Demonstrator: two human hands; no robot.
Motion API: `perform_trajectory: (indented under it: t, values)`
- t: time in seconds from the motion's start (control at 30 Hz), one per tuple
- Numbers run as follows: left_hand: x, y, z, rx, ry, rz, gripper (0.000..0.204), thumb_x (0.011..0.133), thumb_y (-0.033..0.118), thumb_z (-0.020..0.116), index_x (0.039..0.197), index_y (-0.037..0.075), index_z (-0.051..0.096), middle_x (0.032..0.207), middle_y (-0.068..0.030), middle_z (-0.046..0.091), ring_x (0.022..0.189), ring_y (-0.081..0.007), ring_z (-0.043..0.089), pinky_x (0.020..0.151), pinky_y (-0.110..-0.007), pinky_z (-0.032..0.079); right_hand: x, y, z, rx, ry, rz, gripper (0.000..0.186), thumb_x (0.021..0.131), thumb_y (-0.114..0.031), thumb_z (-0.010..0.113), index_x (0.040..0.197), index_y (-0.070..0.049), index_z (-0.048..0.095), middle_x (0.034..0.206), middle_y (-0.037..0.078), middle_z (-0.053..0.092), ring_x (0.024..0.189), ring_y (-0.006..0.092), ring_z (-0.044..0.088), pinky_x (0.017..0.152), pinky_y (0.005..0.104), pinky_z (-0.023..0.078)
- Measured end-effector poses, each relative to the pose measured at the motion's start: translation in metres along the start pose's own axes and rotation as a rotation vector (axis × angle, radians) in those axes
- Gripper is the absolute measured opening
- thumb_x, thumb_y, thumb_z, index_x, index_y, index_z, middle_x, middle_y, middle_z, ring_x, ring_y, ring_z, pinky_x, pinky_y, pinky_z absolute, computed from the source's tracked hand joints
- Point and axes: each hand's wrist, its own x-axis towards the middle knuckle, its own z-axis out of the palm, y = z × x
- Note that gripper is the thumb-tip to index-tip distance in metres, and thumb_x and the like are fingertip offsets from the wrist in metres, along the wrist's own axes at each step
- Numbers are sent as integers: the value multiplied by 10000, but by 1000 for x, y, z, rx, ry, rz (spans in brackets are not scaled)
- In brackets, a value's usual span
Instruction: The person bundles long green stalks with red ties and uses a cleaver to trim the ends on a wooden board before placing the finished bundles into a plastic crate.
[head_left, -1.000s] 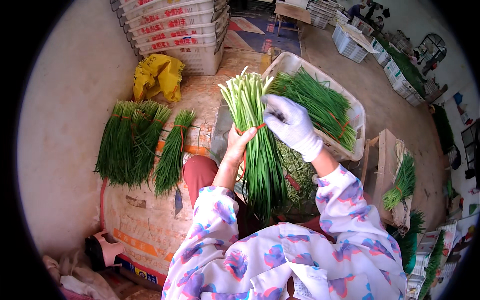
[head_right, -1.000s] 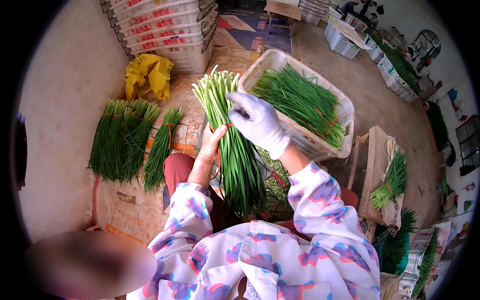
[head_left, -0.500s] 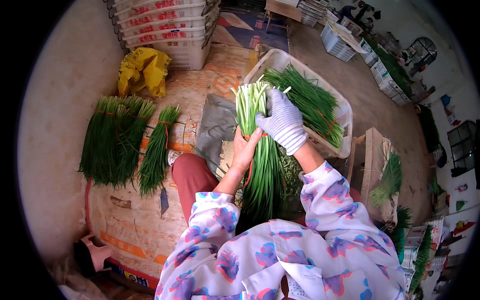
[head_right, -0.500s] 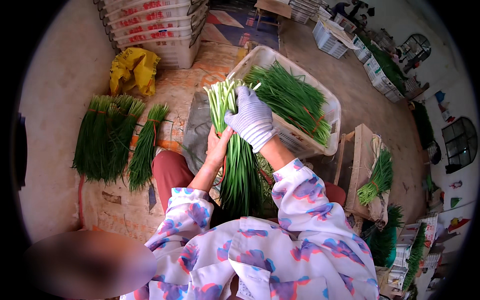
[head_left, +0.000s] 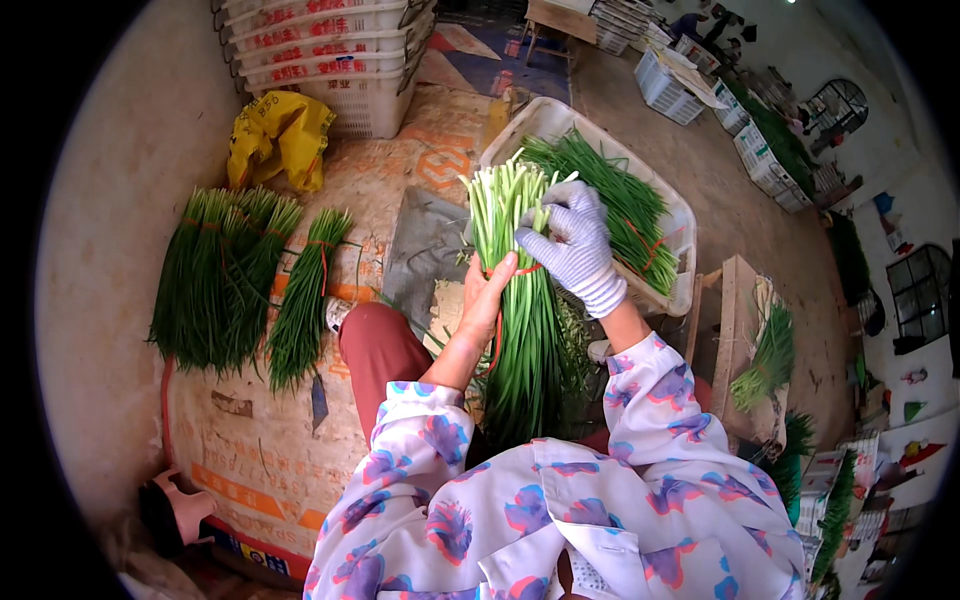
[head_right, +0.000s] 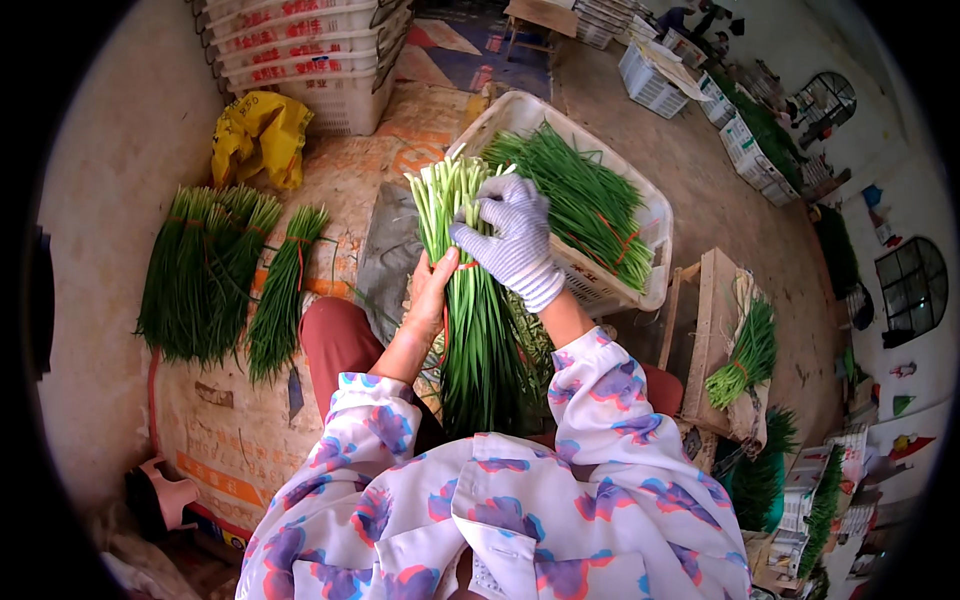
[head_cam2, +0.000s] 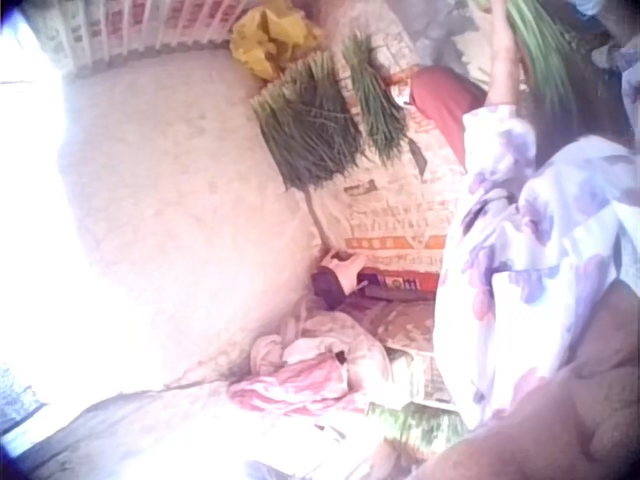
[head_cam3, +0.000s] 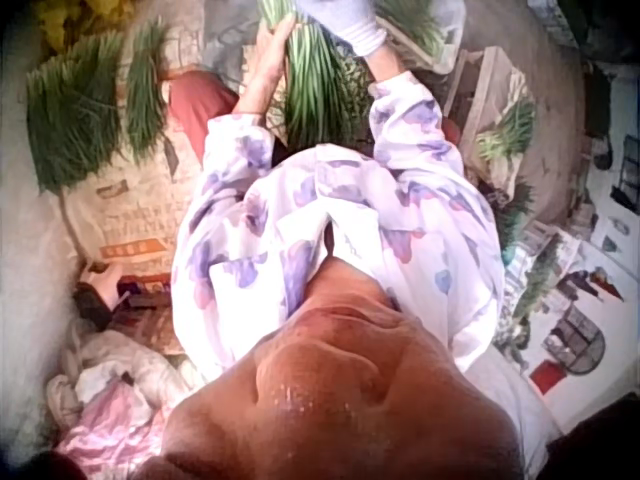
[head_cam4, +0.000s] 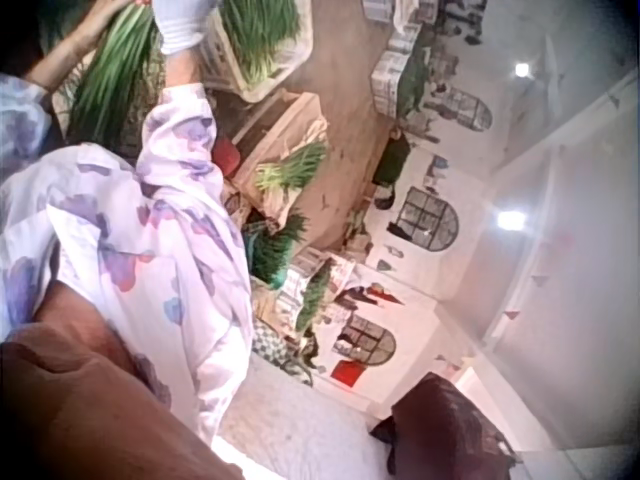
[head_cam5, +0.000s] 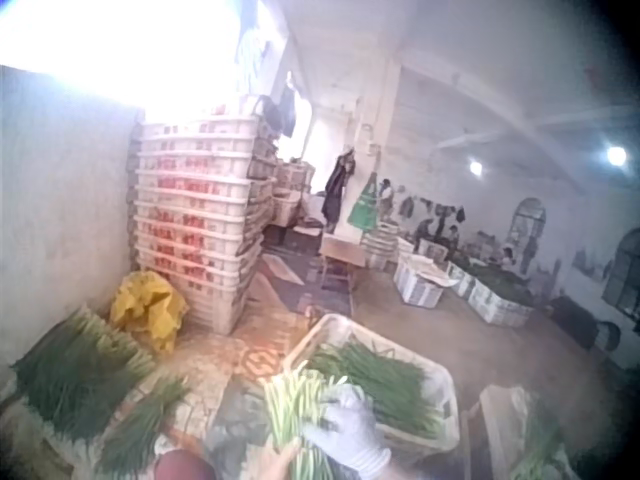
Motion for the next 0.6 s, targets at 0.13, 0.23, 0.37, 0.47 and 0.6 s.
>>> perform_trajectory:
  t: [0.13,0.23,0.37,0.47,0.6]
  values:
    - [1,2,-10,-18,-209,-183,634,852,381,697,1316,25,452,1116,-86,596,953,-140,584,823,-304,491,18,-11,-26,-60,89,-203,169,618,-205,786,726,-124,683,1235,99,549,1206,299,433,1030,466,296]
    - [-6,7,0,-58,-363,-146,677,851,388,698,1353,31,417,1132,-70,591,960,-139,579,833,-298,486,26,11,-34,193,-41,-260,157,658,-111,756,793,-91,678,1200,116,576,1157,306,494,1002,437,361]
    - [-12,6,-2,-155,-467,-171,748,821,420,727,1365,25,399,1201,-69,567,1057,-151,551,905,-309,457,26,11,-29,452,-48,-172,156,704,-26,727,845,-39,661,1123,104,618,1046,274,566,900,362,459]
    - [-11,4,-4,-140,-521,-161,802,794,454,745,1366,15,395,1237,-73,549,1105,-158,531,949,-319,430,27,14,-25,573,-36,-83,135,760,-18,725,883,-20,670,1103,104,614,1026,232,586,881,327,471]
    - [-11,7,-8,-43,-564,-103,871,760,494,761,1371,1,386,1259,-77,539,1134,-168,518,990,-325,397,25,16,-19,580,15,31,138,768,-9,728,895,-11,675,1083,96,600,990,215,593,862,310,475]
